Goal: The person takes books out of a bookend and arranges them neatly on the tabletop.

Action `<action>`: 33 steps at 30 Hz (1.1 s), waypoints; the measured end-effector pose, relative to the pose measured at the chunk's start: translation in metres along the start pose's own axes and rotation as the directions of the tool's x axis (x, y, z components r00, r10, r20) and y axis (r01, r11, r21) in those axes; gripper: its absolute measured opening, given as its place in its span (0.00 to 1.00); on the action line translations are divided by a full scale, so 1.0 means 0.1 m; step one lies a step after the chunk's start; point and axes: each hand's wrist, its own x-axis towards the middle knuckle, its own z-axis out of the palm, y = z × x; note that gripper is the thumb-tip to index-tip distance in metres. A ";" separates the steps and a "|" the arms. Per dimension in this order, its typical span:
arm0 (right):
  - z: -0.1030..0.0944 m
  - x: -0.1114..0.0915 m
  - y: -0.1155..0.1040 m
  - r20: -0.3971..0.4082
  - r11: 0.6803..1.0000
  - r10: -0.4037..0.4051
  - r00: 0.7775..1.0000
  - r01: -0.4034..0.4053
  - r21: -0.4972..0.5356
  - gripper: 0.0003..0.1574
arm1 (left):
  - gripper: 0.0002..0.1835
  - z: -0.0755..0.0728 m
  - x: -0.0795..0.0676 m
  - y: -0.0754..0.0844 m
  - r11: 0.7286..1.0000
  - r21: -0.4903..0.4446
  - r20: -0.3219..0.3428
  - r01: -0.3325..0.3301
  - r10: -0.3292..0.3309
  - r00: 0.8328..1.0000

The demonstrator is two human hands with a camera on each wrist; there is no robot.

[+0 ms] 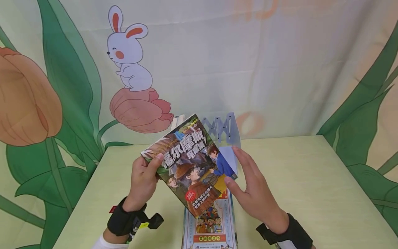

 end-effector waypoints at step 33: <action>0.31 -0.24 -0.02 0.116 0.864 0.234 0.965 -0.262 0.431 0.16 | 0.20 0.06 -0.08 -0.21 0.979 -0.110 0.189 0.171 -0.148 0.971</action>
